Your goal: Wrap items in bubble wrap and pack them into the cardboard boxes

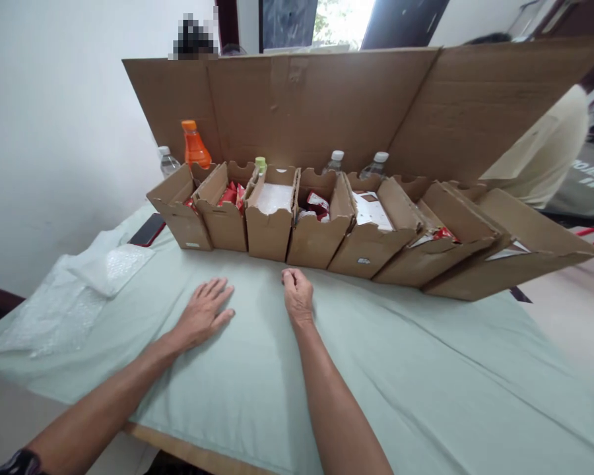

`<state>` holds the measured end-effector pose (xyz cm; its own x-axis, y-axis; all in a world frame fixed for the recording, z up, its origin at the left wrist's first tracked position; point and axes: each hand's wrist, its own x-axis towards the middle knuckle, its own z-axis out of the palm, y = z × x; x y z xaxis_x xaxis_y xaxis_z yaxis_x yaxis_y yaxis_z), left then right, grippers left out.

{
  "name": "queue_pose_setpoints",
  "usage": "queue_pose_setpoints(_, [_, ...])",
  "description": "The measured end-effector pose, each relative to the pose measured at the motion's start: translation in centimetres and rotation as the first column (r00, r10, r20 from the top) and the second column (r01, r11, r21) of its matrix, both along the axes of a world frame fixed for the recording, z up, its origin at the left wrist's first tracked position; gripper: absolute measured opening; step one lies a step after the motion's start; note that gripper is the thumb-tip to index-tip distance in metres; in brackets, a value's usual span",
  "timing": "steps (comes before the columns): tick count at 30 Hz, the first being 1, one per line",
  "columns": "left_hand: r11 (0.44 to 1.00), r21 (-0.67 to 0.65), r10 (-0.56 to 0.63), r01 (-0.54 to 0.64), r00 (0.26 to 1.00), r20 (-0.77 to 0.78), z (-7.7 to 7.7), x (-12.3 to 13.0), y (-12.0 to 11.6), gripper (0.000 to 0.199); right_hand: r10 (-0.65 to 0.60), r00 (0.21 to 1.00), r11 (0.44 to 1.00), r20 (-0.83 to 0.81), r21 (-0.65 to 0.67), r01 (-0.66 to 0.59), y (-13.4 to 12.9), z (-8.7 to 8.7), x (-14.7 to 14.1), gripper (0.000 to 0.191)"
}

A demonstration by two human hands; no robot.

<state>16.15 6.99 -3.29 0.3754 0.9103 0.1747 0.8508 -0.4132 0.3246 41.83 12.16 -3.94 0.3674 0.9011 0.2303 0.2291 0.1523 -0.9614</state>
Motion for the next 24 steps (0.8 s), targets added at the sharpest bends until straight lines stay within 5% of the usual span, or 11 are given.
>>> queue_pose_setpoints(3, [0.977, 0.021, 0.211, -0.211, 0.977, 0.006, 0.0, -2.2, 1.1, 0.054, 0.028, 0.999, 1.0, 0.039, 0.003, -0.028, -0.6, 0.8, -0.8, 0.032])
queue_pose_setpoints(8, [0.966, 0.025, 0.257, -0.257, 0.966, 0.007, 0.3, -1.9, 2.4, 0.054, 0.185, 0.978, 0.982, 0.095, 0.022, -0.188, -0.2, 4.3, -5.1, 0.033])
queue_pose_setpoints(13, [0.966, 0.004, 0.257, -0.258, 0.963, 0.076, 0.6, -1.7, 2.4, 0.052, 0.288, 0.918, 0.932, 0.274, 0.138, -0.334, 5.1, 10.6, -9.8, 0.061])
queue_pose_setpoints(16, [0.964, -0.006, 0.264, -0.264, 0.964, 0.023, 1.0, -1.7, 2.4, 0.053, 0.29, 0.914, 0.95, 0.283, 0.028, -0.31, 8.7, 13.0, -11.2, 0.055])
queue_pose_setpoints(21, [0.955, -0.003, 0.296, -0.296, 0.955, -0.018, 0.8, -1.4, 2.5, 0.054, 0.293, 0.934, 0.956, 0.204, -0.087, -0.281, 9.6, 13.6, -12.2, 0.011])
queue_pose_setpoints(24, [0.941, 0.001, 0.33, -0.338, 0.92, 0.212, 0.0, -1.7, 3.3, 0.057, 0.298, 0.937, 0.954, 0.181, -0.075, -0.289, 6.6, 13.4, -12.3, 0.01])
